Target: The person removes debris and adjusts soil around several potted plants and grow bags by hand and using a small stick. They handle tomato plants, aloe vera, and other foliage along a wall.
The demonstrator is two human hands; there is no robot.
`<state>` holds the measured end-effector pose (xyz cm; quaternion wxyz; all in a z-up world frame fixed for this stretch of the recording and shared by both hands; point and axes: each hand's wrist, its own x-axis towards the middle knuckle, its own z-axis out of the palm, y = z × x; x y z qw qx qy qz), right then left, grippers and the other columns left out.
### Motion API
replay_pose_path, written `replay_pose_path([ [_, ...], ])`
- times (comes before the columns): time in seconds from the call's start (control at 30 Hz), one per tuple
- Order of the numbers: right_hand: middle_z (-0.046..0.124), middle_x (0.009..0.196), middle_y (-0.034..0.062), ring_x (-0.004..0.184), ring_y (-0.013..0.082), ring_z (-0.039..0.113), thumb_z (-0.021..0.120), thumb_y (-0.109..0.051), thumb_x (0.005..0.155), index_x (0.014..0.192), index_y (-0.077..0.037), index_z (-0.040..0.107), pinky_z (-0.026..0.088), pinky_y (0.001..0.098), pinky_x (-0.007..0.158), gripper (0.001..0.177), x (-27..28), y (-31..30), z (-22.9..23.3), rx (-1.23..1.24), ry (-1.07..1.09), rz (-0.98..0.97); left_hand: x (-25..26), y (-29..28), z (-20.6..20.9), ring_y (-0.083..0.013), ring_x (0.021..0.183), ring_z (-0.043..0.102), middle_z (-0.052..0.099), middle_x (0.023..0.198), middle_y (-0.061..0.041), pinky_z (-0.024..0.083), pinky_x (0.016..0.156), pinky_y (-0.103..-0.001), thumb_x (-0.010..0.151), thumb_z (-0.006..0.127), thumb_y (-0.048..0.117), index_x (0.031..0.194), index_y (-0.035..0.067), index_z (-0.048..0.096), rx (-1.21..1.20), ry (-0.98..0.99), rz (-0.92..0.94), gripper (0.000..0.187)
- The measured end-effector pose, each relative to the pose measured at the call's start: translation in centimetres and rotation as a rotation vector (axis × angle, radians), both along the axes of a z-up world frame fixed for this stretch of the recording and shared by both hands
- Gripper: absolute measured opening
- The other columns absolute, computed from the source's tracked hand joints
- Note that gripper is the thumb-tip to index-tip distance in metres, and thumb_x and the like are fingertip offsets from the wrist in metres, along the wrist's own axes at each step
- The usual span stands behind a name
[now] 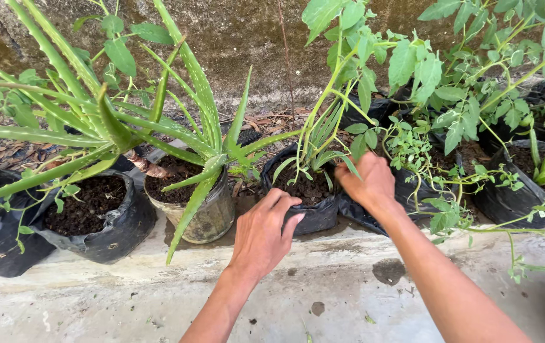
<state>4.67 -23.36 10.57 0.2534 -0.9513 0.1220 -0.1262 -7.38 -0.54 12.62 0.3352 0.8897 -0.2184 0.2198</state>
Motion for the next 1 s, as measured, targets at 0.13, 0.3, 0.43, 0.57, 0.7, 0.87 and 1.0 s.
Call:
replay_pose_path([
  [0.13, 0.077, 0.093, 0.0235, 0.088, 0.0345, 0.076, 0.081, -0.04, 0.081, 0.097, -0.003, 0.08, 0.057, 0.0435, 0.085, 0.041, 0.8, -2.2, -0.4, 0.095, 0.03, 0.037, 0.2, 0.3, -0.5, -0.032, 0.086, 0.07, 0.067, 0.098, -0.007, 0.055, 0.07, -0.043, 0.085, 0.076, 0.014, 0.105, 0.011, 0.071, -0.003, -0.054, 0.014, 0.02],
  [0.3, 0.076, 0.087, 0.0228, 0.085, 0.0364, 0.074, 0.078, -0.037, 0.081, 0.096, -0.005, 0.081, 0.056, 0.0449, 0.083, 0.035, -0.5, -2.0, 0.1, 0.116, -0.095, 0.113, 0.2, 0.3, -0.7, -0.0316, 0.087, 0.069, 0.068, 0.095, -0.006, 0.055, 0.071, -0.043, 0.085, 0.076, 0.012, 0.104, 0.012, 0.071, -0.013, -0.059, 0.029, 0.02],
  [0.43, 0.072, 0.092, 0.0226, 0.088, 0.039, 0.07, 0.076, -0.032, 0.093, 0.097, -0.001, 0.075, 0.054, 0.0474, 0.08, 0.032, -3.2, -1.2, 2.4, 0.001, -0.226, 0.227, 0.1, 0.1, -0.3, -0.0323, 0.087, 0.069, 0.069, 0.097, -0.007, 0.055, 0.071, -0.043, 0.083, 0.078, 0.013, 0.104, 0.01, 0.07, -0.053, -0.076, 0.027, 0.023],
  [0.57, 0.064, 0.093, 0.0181, 0.091, 0.0325, 0.069, 0.074, -0.022, 0.089, 0.102, -0.007, 0.076, 0.053, 0.0447, 0.082, 0.02, -7.8, -0.7, 4.4, -0.127, -0.202, 0.53, -0.1, -0.3, -0.2, -0.0321, 0.089, 0.069, 0.068, 0.096, -0.008, 0.055, 0.072, -0.043, 0.083, 0.078, 0.013, 0.103, 0.009, 0.068, -0.035, -0.091, 0.011, 0.023],
  [0.7, 0.064, 0.1, 0.0127, 0.097, 0.034, 0.064, 0.074, -0.014, 0.082, 0.106, -0.012, 0.079, 0.052, 0.0461, 0.081, 0.024, -9.9, 0.1, 4.8, -0.208, -0.323, 0.716, -0.2, -0.6, -0.5, -0.0332, 0.089, 0.068, 0.066, 0.094, -0.009, 0.054, 0.072, -0.045, 0.083, 0.076, 0.008, 0.103, 0.009, 0.068, -0.012, -0.066, 0.011, 0.022],
  [0.87, 0.064, 0.098, 0.0059, 0.101, 0.0293, 0.064, 0.075, -0.018, 0.085, 0.097, -0.014, 0.077, 0.053, 0.0439, 0.082, 0.012, -10.7, -0.2, 5.0, -0.3, -0.2, 0.65, 0.0, -1.1, -1.0, -0.0325, 0.089, 0.068, 0.065, 0.093, -0.008, 0.054, 0.072, -0.045, 0.086, 0.074, 0.006, 0.103, 0.01, 0.068, 0.001, -0.03, 0.029, 0.019],
  [1.0, 0.063, 0.105, 0.0067, 0.095, 0.0311, 0.066, 0.072, -0.014, 0.088, 0.103, -0.013, 0.073, 0.053, 0.0442, 0.078, 0.015, -11.4, -0.1, 5.1, -0.207, -0.248, 0.639, -0.4, -0.8, -1.0, -0.0332, 0.089, 0.068, 0.066, 0.093, -0.009, 0.054, 0.072, -0.045, 0.083, 0.074, 0.006, 0.102, 0.009, 0.068, -0.027, -0.056, 0.012, 0.021],
])
